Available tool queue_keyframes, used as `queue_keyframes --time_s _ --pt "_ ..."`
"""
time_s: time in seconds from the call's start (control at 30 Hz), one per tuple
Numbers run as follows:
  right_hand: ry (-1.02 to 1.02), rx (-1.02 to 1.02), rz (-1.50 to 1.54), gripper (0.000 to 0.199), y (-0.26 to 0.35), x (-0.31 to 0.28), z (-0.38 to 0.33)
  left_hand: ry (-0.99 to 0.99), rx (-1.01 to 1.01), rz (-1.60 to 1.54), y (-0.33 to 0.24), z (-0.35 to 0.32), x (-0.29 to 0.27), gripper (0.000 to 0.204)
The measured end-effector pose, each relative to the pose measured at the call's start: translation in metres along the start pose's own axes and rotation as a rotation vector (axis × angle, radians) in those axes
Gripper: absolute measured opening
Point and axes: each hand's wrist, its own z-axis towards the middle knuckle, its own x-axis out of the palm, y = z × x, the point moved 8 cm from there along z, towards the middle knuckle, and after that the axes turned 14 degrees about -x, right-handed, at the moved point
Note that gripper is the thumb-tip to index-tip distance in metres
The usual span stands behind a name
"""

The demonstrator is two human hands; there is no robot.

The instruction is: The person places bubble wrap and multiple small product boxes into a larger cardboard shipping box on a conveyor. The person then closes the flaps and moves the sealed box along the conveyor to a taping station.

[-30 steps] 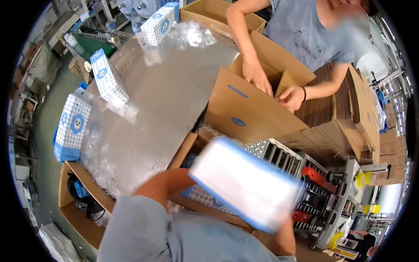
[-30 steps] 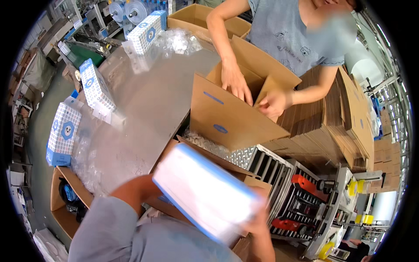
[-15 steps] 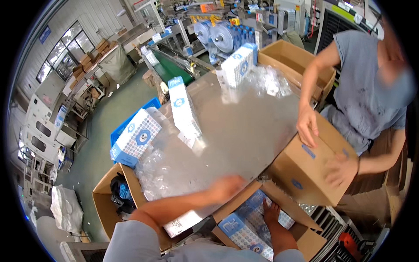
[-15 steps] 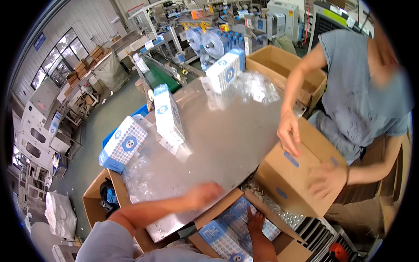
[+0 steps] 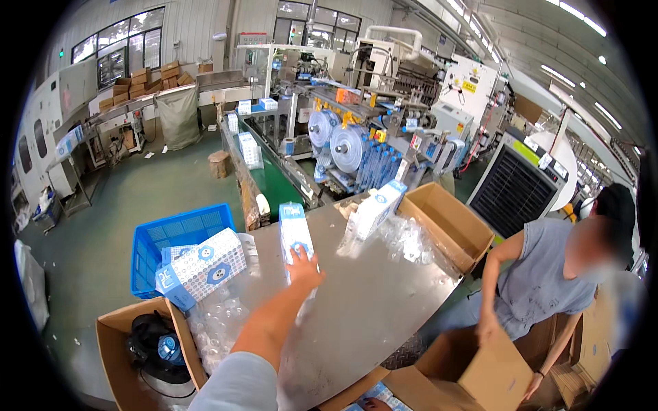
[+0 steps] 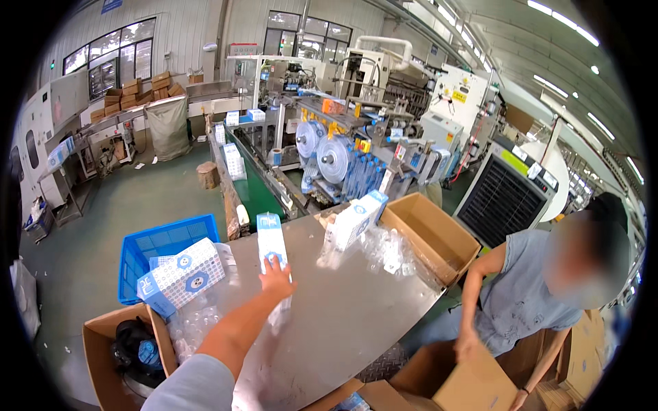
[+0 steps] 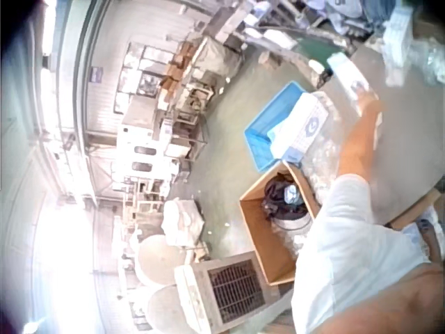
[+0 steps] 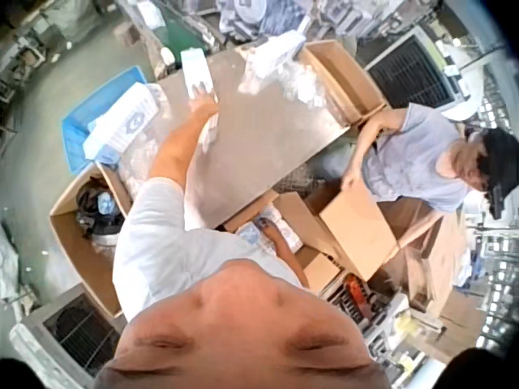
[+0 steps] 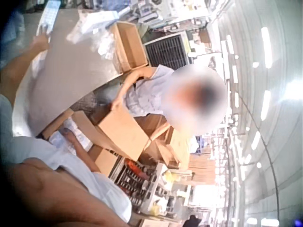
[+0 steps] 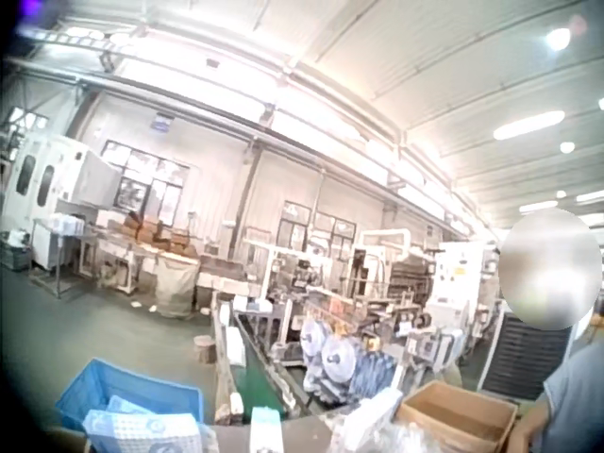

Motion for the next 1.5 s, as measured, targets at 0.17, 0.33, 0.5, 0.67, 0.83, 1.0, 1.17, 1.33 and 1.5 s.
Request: queue_keyframes --time_s 0.17,0.33,0.5,0.67,0.83,1.0,1.17,1.33,1.5 --pt "0.224 0.057 0.172 0.041 0.086 -0.005 0.000 -0.011 0.098 0.023 0.002 -0.031 0.010 0.068" --pt "0.264 0.057 0.185 0.035 0.095 -0.002 0.000 -0.030 0.128 0.032 0.002 -0.058 0.009 0.067" --pt "0.277 0.085 0.194 0.031 0.088 0.001 -0.009 -0.075 0.154 -0.009 0.001 -0.081 0.007 0.066" --pt "0.228 0.104 0.181 0.027 0.067 0.003 -0.006 -0.079 0.199 -0.063 -0.011 -0.110 0.006 0.073" --pt "-0.402 0.069 0.156 0.024 0.064 -0.040 0.024 -0.227 0.437 -0.230 -0.026 -0.160 0.021 0.070" --pt "-0.915 -0.240 -0.010 0.018 0.260 -0.159 0.029 -0.256 0.742 -0.673 -0.002 -0.226 0.010 0.032" --pt "-0.603 -0.448 -0.667 0.078 0.337 -0.157 0.112 -0.147 0.970 -0.876 0.032 -0.251 0.012 0.032" --pt "-0.334 -0.453 -0.675 0.095 0.364 -0.140 0.139 -0.519 0.581 -0.841 0.089 -0.141 -0.023 0.035" --pt "-0.136 -0.519 -0.684 0.103 0.368 -0.131 0.144 -0.516 0.496 -0.288 0.059 -0.005 -0.080 0.048"
